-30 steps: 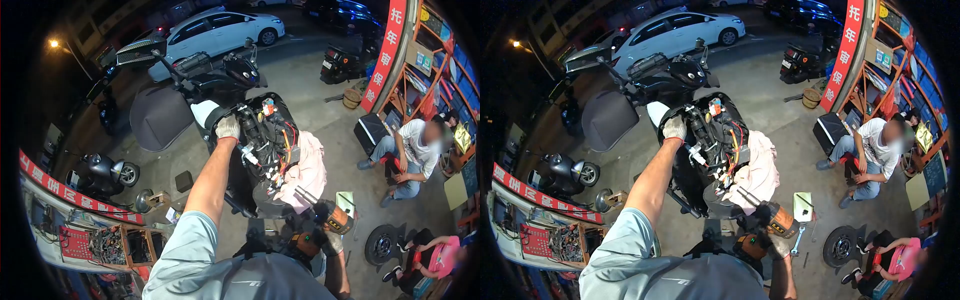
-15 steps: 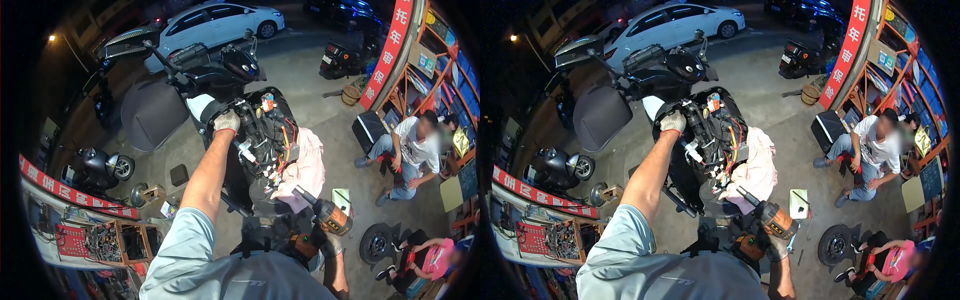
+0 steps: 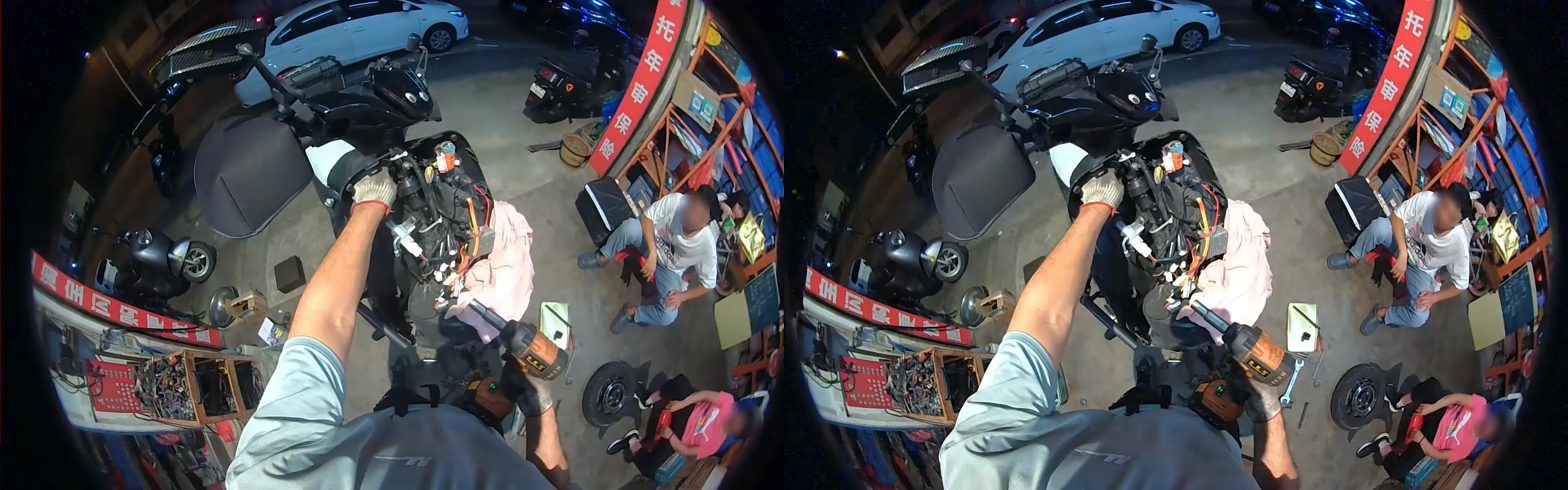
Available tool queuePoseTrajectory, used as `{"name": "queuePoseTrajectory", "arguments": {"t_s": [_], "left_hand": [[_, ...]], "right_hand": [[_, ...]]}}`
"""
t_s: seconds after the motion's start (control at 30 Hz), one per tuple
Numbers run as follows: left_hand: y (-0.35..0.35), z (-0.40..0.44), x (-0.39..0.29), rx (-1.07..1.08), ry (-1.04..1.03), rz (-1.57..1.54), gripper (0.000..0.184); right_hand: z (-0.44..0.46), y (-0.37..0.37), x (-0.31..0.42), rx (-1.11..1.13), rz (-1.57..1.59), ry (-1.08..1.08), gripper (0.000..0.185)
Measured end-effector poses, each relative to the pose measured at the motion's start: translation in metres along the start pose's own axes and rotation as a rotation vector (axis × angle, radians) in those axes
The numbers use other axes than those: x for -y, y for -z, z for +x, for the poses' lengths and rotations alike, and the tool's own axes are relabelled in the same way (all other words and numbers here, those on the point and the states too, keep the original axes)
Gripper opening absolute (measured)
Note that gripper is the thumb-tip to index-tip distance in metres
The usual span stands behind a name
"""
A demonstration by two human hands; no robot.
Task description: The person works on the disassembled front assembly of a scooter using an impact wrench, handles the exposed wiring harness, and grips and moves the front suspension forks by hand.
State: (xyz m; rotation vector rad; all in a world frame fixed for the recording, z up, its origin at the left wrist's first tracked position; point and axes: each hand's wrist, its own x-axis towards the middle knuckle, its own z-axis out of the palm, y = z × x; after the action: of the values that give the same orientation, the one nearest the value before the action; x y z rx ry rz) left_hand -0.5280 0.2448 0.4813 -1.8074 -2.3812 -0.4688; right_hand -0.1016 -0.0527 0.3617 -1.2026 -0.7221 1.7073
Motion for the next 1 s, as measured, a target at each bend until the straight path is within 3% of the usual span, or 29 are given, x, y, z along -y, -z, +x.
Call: {"name": "queuePoseTrajectory", "arguments": {"t_s": [0.17, 0.23, 0.33, 0.4, 0.63, 1.0], "left_hand": [[0.001, -0.001, -0.001, -0.081, -0.044, 0.032, 0.025], [0.003, -0.002, -0.003, -0.133, -0.049, 0.024, 0.025], [0.002, -0.001, -0.003, -0.071, 0.005, 0.021, 0.025], [0.006, 0.002, -0.003, 0.084, 0.044, -0.020, 0.026], [0.003, 0.002, -0.007, -0.022, 0.069, 0.043, 0.024], [-0.008, 0.008, -0.004, 0.014, 0.084, 0.061, 0.022]], "right_hand": [[0.018, 0.026, -0.033, 0.074, -0.541, 0.351, 0.023], [0.003, -0.006, -0.001, -0.018, -0.042, 0.074, 0.022], [-0.002, -0.011, 0.013, 0.027, -0.084, 0.036, 0.025], [-0.002, -0.018, 0.019, 0.038, -0.039, 0.002, 0.030], [-0.008, -0.018, 0.022, 0.030, 0.118, -0.077, 0.037], [0.000, -0.024, 0.025, 0.035, 0.138, -0.100, 0.043]]}}
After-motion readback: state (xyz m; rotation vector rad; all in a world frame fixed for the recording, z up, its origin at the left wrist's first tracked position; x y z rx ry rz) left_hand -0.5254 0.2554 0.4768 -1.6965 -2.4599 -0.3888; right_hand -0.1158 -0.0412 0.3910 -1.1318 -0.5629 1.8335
